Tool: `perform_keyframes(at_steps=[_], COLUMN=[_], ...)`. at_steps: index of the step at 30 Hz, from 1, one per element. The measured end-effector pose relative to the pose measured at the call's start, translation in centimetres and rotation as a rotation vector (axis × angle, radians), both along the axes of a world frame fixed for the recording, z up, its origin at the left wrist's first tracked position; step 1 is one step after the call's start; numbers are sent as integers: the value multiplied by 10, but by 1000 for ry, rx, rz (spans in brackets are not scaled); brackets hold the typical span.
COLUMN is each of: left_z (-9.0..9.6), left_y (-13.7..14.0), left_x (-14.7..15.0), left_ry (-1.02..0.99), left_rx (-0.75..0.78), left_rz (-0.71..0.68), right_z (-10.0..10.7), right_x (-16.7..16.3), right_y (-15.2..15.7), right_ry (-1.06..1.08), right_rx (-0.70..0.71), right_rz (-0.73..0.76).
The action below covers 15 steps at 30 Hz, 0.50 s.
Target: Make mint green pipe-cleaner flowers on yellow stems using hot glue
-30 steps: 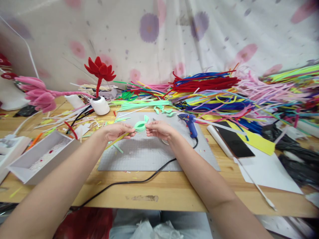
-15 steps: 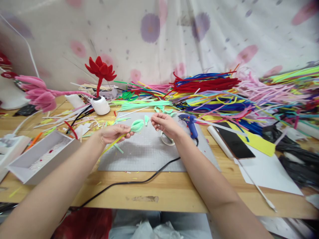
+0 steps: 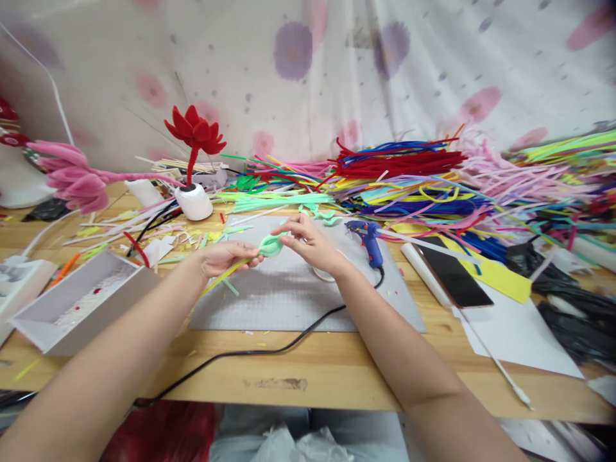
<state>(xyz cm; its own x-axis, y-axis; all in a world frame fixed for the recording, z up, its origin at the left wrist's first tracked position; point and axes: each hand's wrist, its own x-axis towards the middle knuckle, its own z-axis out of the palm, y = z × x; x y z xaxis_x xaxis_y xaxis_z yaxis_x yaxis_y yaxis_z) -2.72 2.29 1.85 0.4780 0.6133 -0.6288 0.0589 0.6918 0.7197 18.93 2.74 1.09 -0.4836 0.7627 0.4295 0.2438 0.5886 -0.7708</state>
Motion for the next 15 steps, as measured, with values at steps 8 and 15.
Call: perform_keyframes(at_steps=[8,15], left_z=[3,3], left_y=[-1,0], left_x=[15,21], left_ry=[119,116], left_rx=[21,2], left_rz=[55,104], right_z=[0,-7], right_x=[1,0], right_y=[-2,1], right_ry=[-302,-298], right_rx=[221,240], right_rz=[-1,-33])
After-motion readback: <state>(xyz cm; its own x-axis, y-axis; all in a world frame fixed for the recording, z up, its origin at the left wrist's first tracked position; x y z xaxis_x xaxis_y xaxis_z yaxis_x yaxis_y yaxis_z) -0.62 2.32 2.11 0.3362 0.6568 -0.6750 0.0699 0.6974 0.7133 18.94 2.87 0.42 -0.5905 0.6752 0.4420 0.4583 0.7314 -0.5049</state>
